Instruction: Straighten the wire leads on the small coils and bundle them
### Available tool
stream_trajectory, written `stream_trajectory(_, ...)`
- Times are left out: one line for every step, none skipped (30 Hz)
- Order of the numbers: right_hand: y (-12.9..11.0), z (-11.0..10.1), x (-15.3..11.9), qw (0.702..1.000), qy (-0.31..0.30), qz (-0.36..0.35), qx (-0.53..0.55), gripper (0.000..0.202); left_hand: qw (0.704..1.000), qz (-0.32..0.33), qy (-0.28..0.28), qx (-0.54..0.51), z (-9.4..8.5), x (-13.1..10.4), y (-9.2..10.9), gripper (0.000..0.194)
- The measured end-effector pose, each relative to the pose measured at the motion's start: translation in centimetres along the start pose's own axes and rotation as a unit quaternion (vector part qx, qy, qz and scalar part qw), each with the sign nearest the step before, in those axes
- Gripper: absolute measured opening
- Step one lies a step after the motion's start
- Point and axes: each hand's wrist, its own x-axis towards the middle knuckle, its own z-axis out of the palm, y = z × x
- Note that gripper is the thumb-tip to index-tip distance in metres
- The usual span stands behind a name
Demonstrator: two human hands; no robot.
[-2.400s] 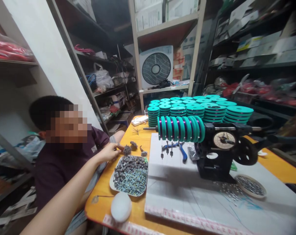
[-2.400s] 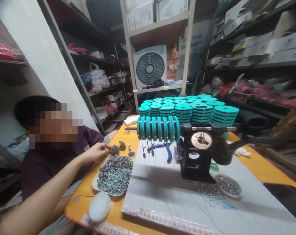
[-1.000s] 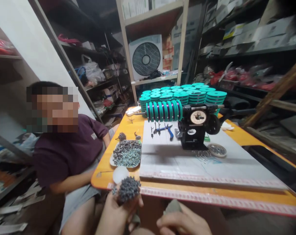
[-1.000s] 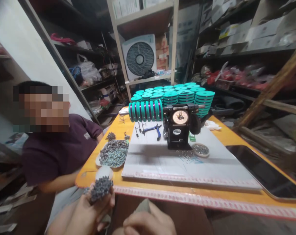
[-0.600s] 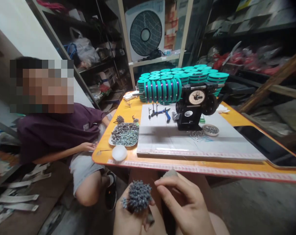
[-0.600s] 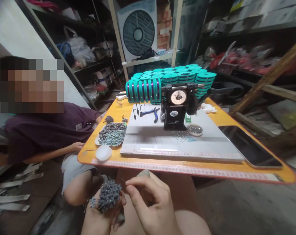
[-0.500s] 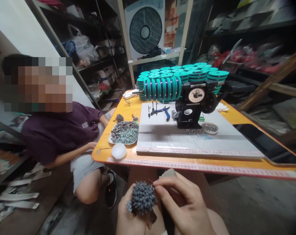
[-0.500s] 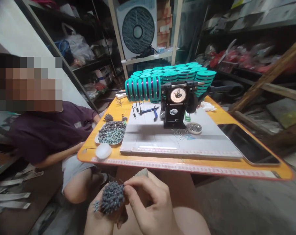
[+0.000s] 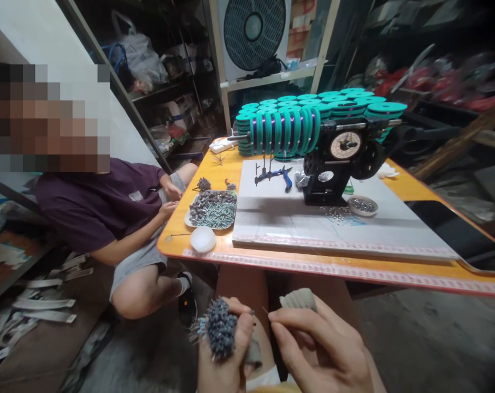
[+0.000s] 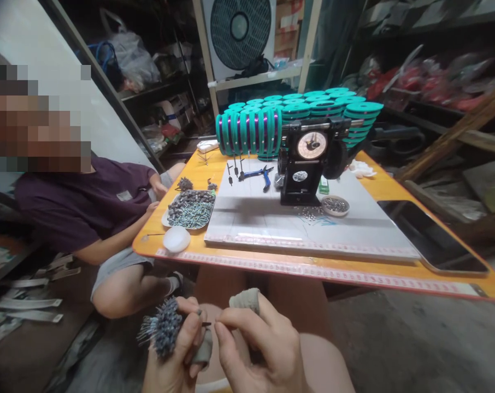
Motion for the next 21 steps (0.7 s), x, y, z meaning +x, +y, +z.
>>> stream_trajectory(-0.1,0.0,0.0,1.0,0.003,-0.012,-0.009,0.018,0.999,0.002,0.026,-0.038,0.4,-0.1,0.2,0.05)
stream_trajectory(-0.2,0.0,0.0,1.0,0.008,-0.025,-0.015,0.021,0.996,-0.003,0.048,-0.075,0.8,-0.3,0.4,0.052)
stream_trajectory(-0.3,0.1,0.1,0.999,0.015,-0.037,-0.016,0.024,0.993,-0.014,0.061,-0.103,1.3,-0.4,0.6,0.055)
stream_trajectory(-0.4,0.2,0.1,0.999,0.019,-0.046,-0.017,0.027,0.991,-0.032,0.061,-0.118,1.6,-0.4,0.8,0.056)
stream_trajectory(-0.5,0.3,0.2,0.998,0.02,-0.053,-0.017,0.029,0.989,-0.046,0.056,-0.126,1.9,-0.5,1.0,0.057)
stream_trajectory(-0.5,0.4,0.3,0.998,0.016,-0.056,-0.019,0.03,0.989,-0.056,0.049,-0.13,2.1,-0.6,1.1,0.057)
stream_trajectory(-0.6,0.4,0.4,0.998,0.011,-0.056,-0.023,0.03,0.988,-0.062,0.043,-0.134,2.2,-0.6,1.3,0.056)
stream_trajectory(-0.6,0.4,0.5,0.998,0.01,-0.055,-0.027,0.03,0.988,-0.062,0.039,-0.137,2.3,-0.6,1.4,0.056)
stream_trajectory(-0.5,0.4,0.6,0.998,0.01,-0.054,-0.032,0.03,0.988,-0.059,0.035,-0.141,2.4,-0.6,1.4,0.055)
stream_trajectory(-0.5,0.3,0.7,0.998,0.01,-0.054,-0.037,0.028,0.987,-0.056,0.034,-0.146,2.4,-0.7,1.4,0.054)
stream_trajectory(-0.4,0.3,0.7,0.998,0.009,-0.056,-0.04,0.027,0.987,-0.051,0.036,-0.15,2.5,-0.7,1.4,0.054)
stream_trajectory(-0.4,0.2,0.8,0.997,0.009,-0.059,-0.041,0.026,0.986,-0.047,0.04,-0.157,2.5,-0.7,1.4,0.053)
stream_trajectory(-0.4,0.1,0.8,0.997,0.009,-0.064,-0.04,0.025,0.985,-0.043,0.044,-0.164,2.6,-0.7,1.3,0.052)
stream_trajectory(-0.4,0.1,0.8,0.997,0.007,-0.068,-0.039,0.025,0.983,-0.039,0.048,-0.171,2.6,-0.7,1.3,0.052)
stream_trajectory(-0.4,0.0,0.8,0.997,0.003,-0.07,-0.037,0.025,0.982,-0.037,0.053,-0.177,2.7,-0.7,1.3,0.052)
stream_trajectory(-0.4,0.0,0.8,0.997,0.0,-0.071,-0.036,0.026,0.981,-0.035,0.057,-0.182,2.7,-0.7,1.3,0.052)
stream_trajectory(-0.4,0.0,0.9,0.997,-0.002,-0.071,-0.035,0.026,0.98,-0.032,0.06,-0.187,2.7,-0.7,1.3,0.052)
stream_trajectory(-0.4,0.0,0.9,0.997,-0.004,-0.072,-0.034,0.027,0.98,-0.028,0.064,-0.189,2.8,-0.7,1.3,0.052)
stream_trajectory(-0.4,0.0,0.9,0.997,-0.007,-0.073,-0.034,0.027,0.979,-0.025,0.068,-0.188,2.8,-0.7,1.3,0.052)
stream_trajectory(-0.4,0.0,0.9,0.997,-0.007,-0.074,-0.033,0.027,0.98,-0.023,0.073,-0.186,2.8,-0.8,1.4,0.052)
stream_trajectory(-0.4,0.0,0.8,0.997,-0.007,-0.074,-0.032,0.027,0.98,-0.023,0.074,-0.184,2.8,-0.8,1.4,0.053)
